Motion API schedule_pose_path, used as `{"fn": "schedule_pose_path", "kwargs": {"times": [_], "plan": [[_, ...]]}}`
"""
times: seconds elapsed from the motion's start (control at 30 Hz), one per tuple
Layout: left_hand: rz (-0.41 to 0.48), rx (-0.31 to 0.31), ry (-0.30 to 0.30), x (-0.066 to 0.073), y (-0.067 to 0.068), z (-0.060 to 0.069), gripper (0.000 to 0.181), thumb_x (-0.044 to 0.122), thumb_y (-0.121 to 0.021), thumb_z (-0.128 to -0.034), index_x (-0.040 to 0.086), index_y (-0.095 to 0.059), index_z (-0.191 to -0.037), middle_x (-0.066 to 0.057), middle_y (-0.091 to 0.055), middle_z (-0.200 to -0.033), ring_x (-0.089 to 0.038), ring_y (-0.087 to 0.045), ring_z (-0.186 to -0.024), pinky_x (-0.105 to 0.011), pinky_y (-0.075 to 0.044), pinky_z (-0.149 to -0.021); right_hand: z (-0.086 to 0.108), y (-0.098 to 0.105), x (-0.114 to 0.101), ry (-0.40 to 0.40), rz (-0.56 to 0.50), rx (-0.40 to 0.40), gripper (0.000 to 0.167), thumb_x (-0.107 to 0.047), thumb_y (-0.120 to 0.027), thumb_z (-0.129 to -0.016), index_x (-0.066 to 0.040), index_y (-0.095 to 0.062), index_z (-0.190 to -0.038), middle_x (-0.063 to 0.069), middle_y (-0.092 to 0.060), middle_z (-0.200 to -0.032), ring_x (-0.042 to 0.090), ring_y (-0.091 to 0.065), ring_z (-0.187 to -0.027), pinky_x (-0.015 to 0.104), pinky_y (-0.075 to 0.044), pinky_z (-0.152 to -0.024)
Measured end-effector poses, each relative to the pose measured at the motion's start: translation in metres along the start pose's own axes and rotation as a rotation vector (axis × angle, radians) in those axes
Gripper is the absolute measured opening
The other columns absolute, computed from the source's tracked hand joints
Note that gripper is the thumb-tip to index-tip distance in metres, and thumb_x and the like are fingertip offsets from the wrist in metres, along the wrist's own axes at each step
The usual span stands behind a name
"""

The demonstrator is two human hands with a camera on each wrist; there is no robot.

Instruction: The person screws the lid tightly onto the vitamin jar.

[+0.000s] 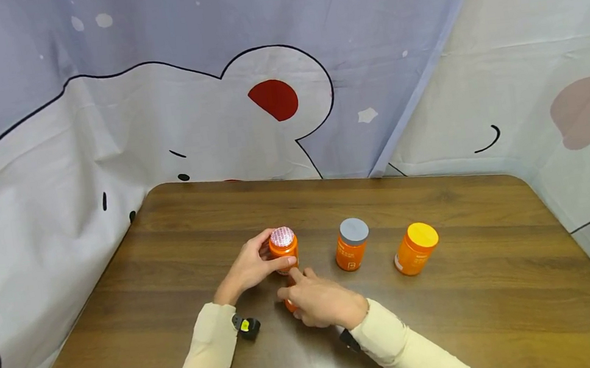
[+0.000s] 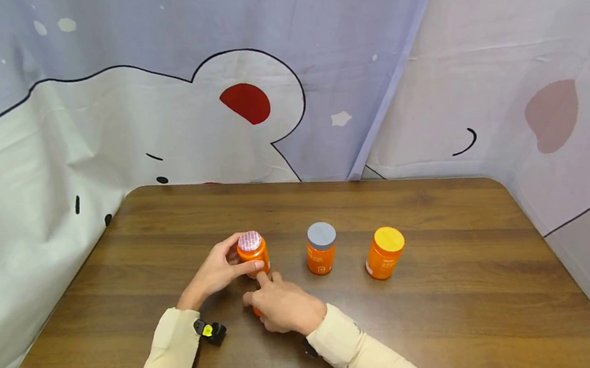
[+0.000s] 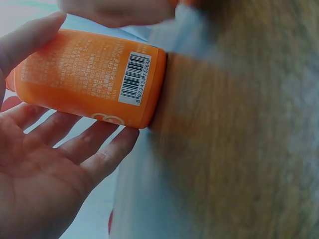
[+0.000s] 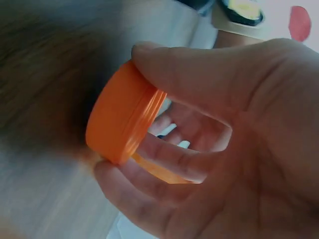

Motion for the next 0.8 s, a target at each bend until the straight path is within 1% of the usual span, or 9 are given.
{"fn": "schedule_pose_path", "kwargs": {"times": [0.1,0.2,0.27,0.33,0.47,0.5,0.57,0.67,0.8], "plan": [[-0.018,0.002,-0.011,0.0,0.0,0.0,0.054,0.014,-0.073,-0.0782,0.002,-0.048,-0.125,-0.015,-0.059,-0.115,-0.026,-0.058,-0.104,-0.043,-0.045,-0.09,0.004,0.004,0.0,0.078,-0.1,-0.039,0.031,-0.019,-0.069,-0.08,-0.024,-0.063,-0.11,0.002,-0.048,-0.102,0.018,-0.046,-0.084,0.026,-0.04,-0.072],[-0.039,0.007,-0.027,0.001,0.0,0.001,0.053,0.013,-0.073,-0.0784,0.002,-0.048,-0.124,-0.015,-0.059,-0.115,-0.026,-0.058,-0.105,-0.043,-0.045,-0.091,0.008,0.009,0.003,0.145,-0.228,-0.094,0.031,-0.021,-0.065,-0.084,-0.023,-0.061,-0.116,0.001,-0.049,-0.096,0.014,-0.047,-0.082,0.021,-0.039,-0.072],[-0.049,0.011,-0.035,0.001,0.0,0.001,0.053,0.013,-0.073,-0.0784,0.002,-0.048,-0.124,-0.015,-0.059,-0.115,-0.026,-0.058,-0.105,-0.043,-0.045,-0.091,0.011,0.013,0.007,0.165,-0.309,-0.119,0.031,-0.025,-0.063,-0.087,-0.023,-0.059,-0.118,0.0,-0.049,-0.097,0.012,-0.049,-0.084,0.02,-0.039,-0.071],[-0.058,0.011,-0.036,0.0,0.0,0.001,0.053,0.014,-0.073,-0.0785,0.003,-0.048,-0.124,-0.014,-0.059,-0.115,-0.026,-0.058,-0.105,-0.043,-0.045,-0.091,0.014,0.018,0.013,0.17,-0.366,-0.121,0.031,-0.029,-0.062,-0.088,-0.024,-0.058,-0.119,-0.002,-0.05,-0.101,0.013,-0.051,-0.089,0.021,-0.041,-0.074],[-0.08,0.022,-0.031,-0.021,0.0,-0.006,0.055,0.028,-0.074,-0.0773,0.012,-0.05,-0.124,-0.006,-0.06,-0.114,-0.021,-0.058,-0.104,-0.039,-0.046,-0.09,0.018,0.029,0.026,0.155,-0.486,-0.103,0.033,-0.036,-0.063,-0.086,-0.023,-0.055,-0.116,-0.006,-0.051,-0.106,0.011,-0.054,-0.093,0.025,-0.046,-0.081],[-0.086,0.025,-0.028,-0.026,0.0,-0.008,0.055,0.031,-0.074,-0.0767,0.014,-0.051,-0.123,-0.004,-0.06,-0.114,-0.02,-0.058,-0.104,-0.039,-0.046,-0.09,0.019,0.032,0.029,0.151,-0.533,-0.093,0.035,-0.035,-0.064,-0.085,-0.021,-0.054,-0.116,-0.006,-0.052,-0.105,0.011,-0.055,-0.092,0.026,-0.047,-0.081],[-0.096,0.035,-0.023,-0.036,0.0,-0.012,0.056,0.037,-0.075,-0.0748,0.017,-0.052,-0.122,-0.001,-0.06,-0.113,-0.018,-0.058,-0.103,-0.037,-0.047,-0.089,0.02,0.038,0.035,0.134,-0.615,-0.063,0.036,-0.035,-0.068,-0.082,-0.02,-0.053,-0.112,-0.007,-0.055,-0.102,0.009,-0.058,-0.089,0.026,-0.049,-0.081],[-0.112,0.042,-0.013,-0.036,-0.001,-0.012,0.055,0.039,-0.074,-0.0747,0.017,-0.053,-0.12,0.0,-0.06,-0.113,-0.018,-0.057,-0.105,-0.037,-0.047,-0.089,0.021,0.047,0.042,0.115,-0.703,0.021,0.037,-0.031,-0.073,-0.078,-0.018,-0.05,-0.104,-0.007,-0.059,-0.096,0.008,-0.061,-0.085,0.027,-0.05,-0.079],[-0.118,0.05,0.001,-0.037,-0.002,-0.011,0.055,0.041,-0.074,-0.0737,0.019,-0.053,-0.119,0.002,-0.06,-0.112,-0.016,-0.057,-0.105,-0.036,-0.047,-0.089,0.022,0.054,0.047,0.123,-0.703,0.152,0.036,-0.03,-0.075,-0.076,-0.018,-0.049,-0.097,-0.01,-0.06,-0.089,0.006,-0.059,-0.084,0.028,-0.049,-0.081]]}}
Point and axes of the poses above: each hand's wrist, its own z-axis away from the middle knuckle, its own y-axis out of the back of the hand, x = y × z, the point moved 5 cm from there along -z, towards the middle knuckle
